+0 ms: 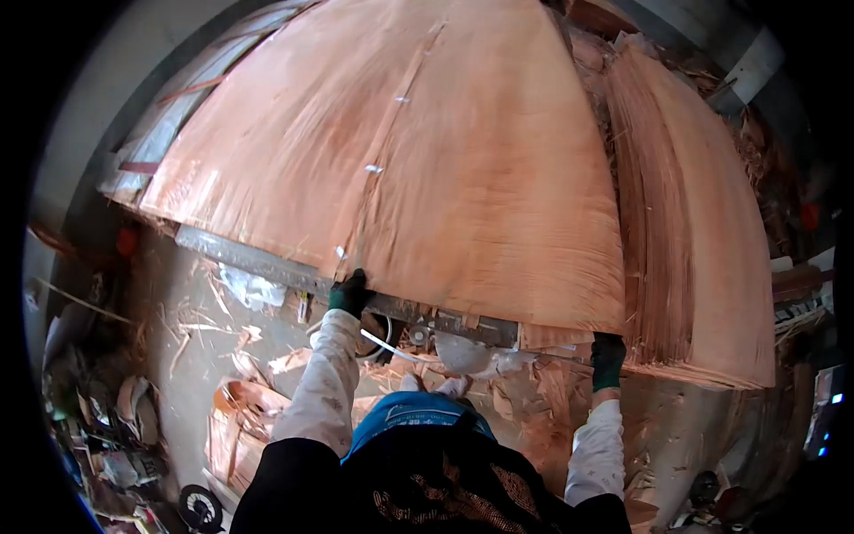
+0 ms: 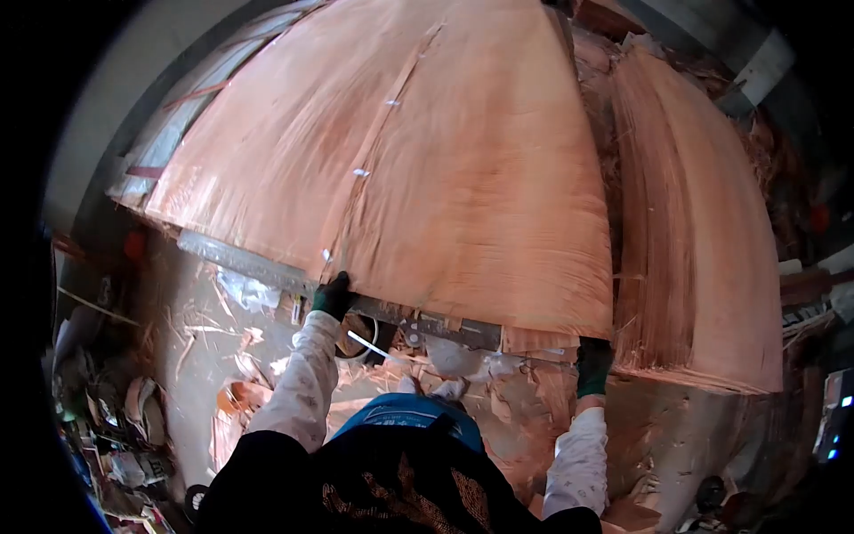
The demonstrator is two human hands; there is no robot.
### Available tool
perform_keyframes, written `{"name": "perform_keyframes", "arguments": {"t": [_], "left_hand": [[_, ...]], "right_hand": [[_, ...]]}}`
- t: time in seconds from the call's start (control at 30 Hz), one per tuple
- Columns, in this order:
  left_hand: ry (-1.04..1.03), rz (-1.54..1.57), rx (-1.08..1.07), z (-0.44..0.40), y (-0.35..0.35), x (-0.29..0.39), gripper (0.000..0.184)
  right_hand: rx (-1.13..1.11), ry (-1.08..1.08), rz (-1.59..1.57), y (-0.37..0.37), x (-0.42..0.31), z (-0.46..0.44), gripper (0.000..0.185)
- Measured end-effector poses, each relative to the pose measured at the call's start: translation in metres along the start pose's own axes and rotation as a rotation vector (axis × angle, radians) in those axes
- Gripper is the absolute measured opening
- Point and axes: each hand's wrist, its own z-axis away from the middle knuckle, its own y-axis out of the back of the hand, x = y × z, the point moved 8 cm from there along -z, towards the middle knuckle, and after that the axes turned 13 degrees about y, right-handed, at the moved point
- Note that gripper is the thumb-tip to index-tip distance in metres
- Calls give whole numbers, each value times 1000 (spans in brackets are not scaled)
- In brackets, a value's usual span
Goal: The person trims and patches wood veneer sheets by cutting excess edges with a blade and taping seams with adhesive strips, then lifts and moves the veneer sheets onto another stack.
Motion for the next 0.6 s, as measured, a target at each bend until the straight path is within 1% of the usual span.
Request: {"name": "perform_keyframes", "arguments": {"t": [0.03,0.07,0.13,0.23,0.27,0.3,0.33,0.37,0.4,0.43,0.5,0.53,0.6], "left_hand": [[-36,-21,22,0,-6,-8,31],[-150,-206,81,9,-15,-9,37],[-59,-109,52,16,-26,-27,39],[-111,-222,28,-5,-26,-41,41],[-81,-223,53,-10,-26,-45,40],[-54,-226,78,-15,-25,-46,39],[-29,-228,105,-16,-24,-48,38],[-21,-147,86,6,-36,-42,33],[-60,-200,98,-1,-34,-41,33],[-96,-254,111,-24,-25,-48,32],[-123,-323,126,-70,-4,-68,33],[-117,-338,128,-85,4,-78,36],[0,-201,132,-18,-26,-64,48]], "right_hand": [[-124,254,306,17,4,-17,21],[-163,525,617,35,9,-30,20],[-256,912,1213,29,-10,-17,17],[-366,1019,1298,26,-9,-6,17],[-400,1053,1318,19,-12,2,17],[-336,913,1234,20,-11,3,16],[-278,613,805,25,-10,2,18],[-215,313,376,25,-2,2,19],[-147,11,-51,22,15,5,21],[-172,171,-15,19,18,-1,27],[-352,604,504,13,25,-11,27],[-373,560,446,13,22,-9,28],[-408,468,330,11,15,-3,30]]}}
